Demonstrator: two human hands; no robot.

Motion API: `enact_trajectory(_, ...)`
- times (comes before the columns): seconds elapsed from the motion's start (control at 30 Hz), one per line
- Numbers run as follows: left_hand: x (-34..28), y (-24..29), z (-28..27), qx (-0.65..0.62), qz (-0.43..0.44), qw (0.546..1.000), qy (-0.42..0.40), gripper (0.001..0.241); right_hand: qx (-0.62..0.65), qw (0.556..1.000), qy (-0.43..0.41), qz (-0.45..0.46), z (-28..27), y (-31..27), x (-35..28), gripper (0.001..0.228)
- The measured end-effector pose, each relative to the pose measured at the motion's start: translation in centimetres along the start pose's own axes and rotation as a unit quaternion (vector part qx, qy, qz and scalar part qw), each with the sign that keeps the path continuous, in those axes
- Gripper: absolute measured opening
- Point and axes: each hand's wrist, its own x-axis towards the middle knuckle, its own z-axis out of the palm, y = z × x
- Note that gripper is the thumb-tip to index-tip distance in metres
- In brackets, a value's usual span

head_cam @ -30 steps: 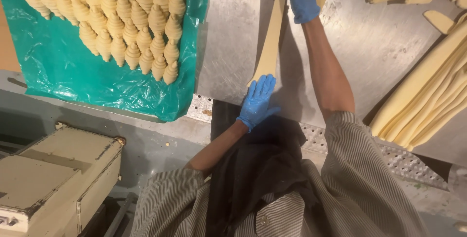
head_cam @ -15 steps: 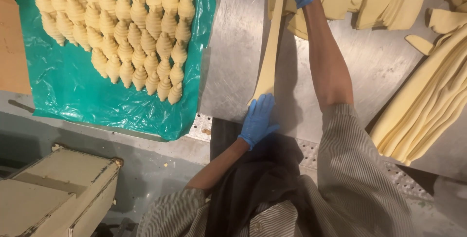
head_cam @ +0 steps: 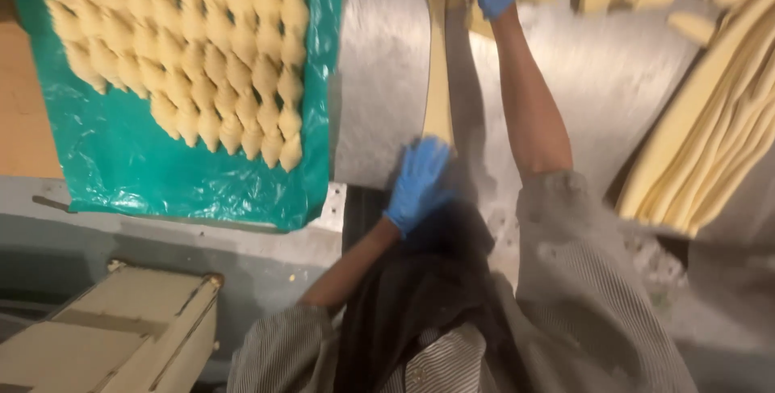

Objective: Rolling triangular pieces of dough into croissant shapes and placing them on a tray.

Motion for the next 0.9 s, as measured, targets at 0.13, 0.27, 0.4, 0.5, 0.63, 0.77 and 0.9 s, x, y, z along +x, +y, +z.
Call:
enact_trajectory(0.13,-0.4,-4.2,-2.1,-0.046,-0.07,0.995,0.055,0.11,-0.255,0.964,0.058,-0.051,0.1,-5.7,-16.4,0.037)
enact_trajectory(0.27,-0.5,-4.7,-2.8,-0.067,-0.091,0.993,0.021,0.116,-0.459,0.881,-0.109,0.013,2.4,-8.3,-30.7,0.08)
enact_trajectory(0.4,-1.4,-4.1,0.1,-0.115,-0.085,0.989,0.041,0.116,-0.494,0.86,-0.128,0.024,4.9,-5.7,-35.7,0.092)
enact_trajectory(0.5,-1.7,-3.2,1.6,-0.098,-0.107,0.986,0.083,0.115,-0.515,0.844,-0.145,0.026,5.1,-4.6,-36.9,0.098)
enact_trajectory(0.63,-2.2,-2.5,1.9,-0.139,-0.12,0.976,0.116,0.115,-0.512,0.845,-0.15,-0.011,4.0,-4.5,-36.7,0.095)
enact_trajectory(0.77,-2.0,-1.7,1.5,-0.117,-0.123,0.977,0.128,0.118,-0.537,0.825,-0.171,-0.036,4.3,-4.1,-37.9,0.099)
enact_trajectory(0.9,-2.6,-1.2,0.5,-0.158,-0.139,0.972,0.107,0.118,-0.499,0.851,-0.158,-0.04,3.8,-4.3,-37.8,0.097)
